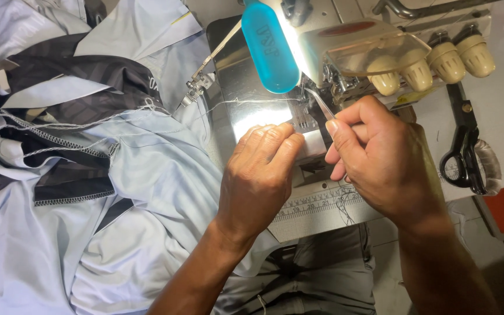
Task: Threading an industrial overlock sewing machine using tweezers and scissors to guide the thread through needles and guides.
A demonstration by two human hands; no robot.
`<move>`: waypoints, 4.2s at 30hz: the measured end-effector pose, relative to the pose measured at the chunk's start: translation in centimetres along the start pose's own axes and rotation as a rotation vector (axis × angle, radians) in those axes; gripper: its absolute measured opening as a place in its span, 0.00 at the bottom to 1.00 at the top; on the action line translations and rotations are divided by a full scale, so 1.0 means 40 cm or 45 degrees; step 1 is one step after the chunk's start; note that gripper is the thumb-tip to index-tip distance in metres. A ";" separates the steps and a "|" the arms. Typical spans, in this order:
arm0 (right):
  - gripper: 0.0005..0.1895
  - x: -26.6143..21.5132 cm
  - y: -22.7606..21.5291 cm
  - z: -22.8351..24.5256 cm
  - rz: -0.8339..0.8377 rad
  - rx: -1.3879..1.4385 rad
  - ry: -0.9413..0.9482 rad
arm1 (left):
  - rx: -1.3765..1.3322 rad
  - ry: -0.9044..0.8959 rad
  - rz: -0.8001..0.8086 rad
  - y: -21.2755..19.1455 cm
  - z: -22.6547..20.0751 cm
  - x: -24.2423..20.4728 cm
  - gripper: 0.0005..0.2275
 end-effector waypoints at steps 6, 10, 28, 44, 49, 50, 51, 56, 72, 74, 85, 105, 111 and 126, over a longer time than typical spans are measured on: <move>0.08 -0.001 0.014 -0.023 0.002 0.074 0.007 | 0.017 0.002 0.018 0.001 0.020 -0.009 0.07; 0.09 -0.018 0.010 -0.042 0.007 0.078 0.009 | 0.130 -0.038 0.023 -0.007 0.036 0.000 0.08; 0.10 -0.052 0.045 -0.125 -0.179 0.441 -0.043 | 0.073 0.077 0.093 0.044 -0.053 -0.015 0.07; 0.08 -0.065 0.148 -0.214 0.045 0.265 0.032 | 0.009 0.274 0.331 0.061 -0.149 -0.114 0.11; 0.06 -0.075 0.157 -0.211 0.055 0.427 0.006 | -0.311 0.179 0.433 0.104 -0.156 -0.177 0.08; 0.05 -0.071 0.158 -0.212 0.053 0.416 -0.010 | -0.392 0.117 0.477 0.110 -0.146 -0.171 0.08; 0.05 -0.068 0.157 -0.222 0.046 0.414 -0.010 | -0.395 0.123 0.474 0.089 -0.142 -0.137 0.08; 0.08 -0.069 0.118 -0.210 -0.024 0.597 0.197 | 0.102 -0.128 0.237 0.003 -0.026 0.001 0.16; 0.06 -0.065 0.105 -0.198 0.022 0.591 0.113 | 0.727 -0.078 0.118 0.078 -0.023 0.044 0.20; 0.05 -0.063 0.110 -0.202 0.029 0.569 0.121 | 0.720 -0.089 0.145 0.082 -0.023 0.047 0.22; 0.04 -0.064 0.125 -0.204 0.023 0.636 0.078 | 0.817 -0.093 0.134 0.081 -0.024 0.046 0.22; 0.04 -0.093 0.104 -0.208 0.044 0.637 0.127 | 0.775 -0.019 0.109 0.050 -0.088 0.035 0.16; 0.11 -0.130 0.101 -0.244 -0.017 0.476 -0.018 | 0.163 0.120 0.405 0.080 -0.115 -0.024 0.14; 0.18 -0.102 0.014 -0.519 0.221 0.092 0.456 | 0.012 0.374 0.423 0.100 -0.148 -0.051 0.01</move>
Point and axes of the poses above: each hand's wrist, its own x-axis towards the middle knuckle, its own y-axis out of the palm, z = x × y, the point moved 9 cm from there along x, towards the middle knuckle, and after that the axes turned 4 degrees about z, right-handed, at the moved point
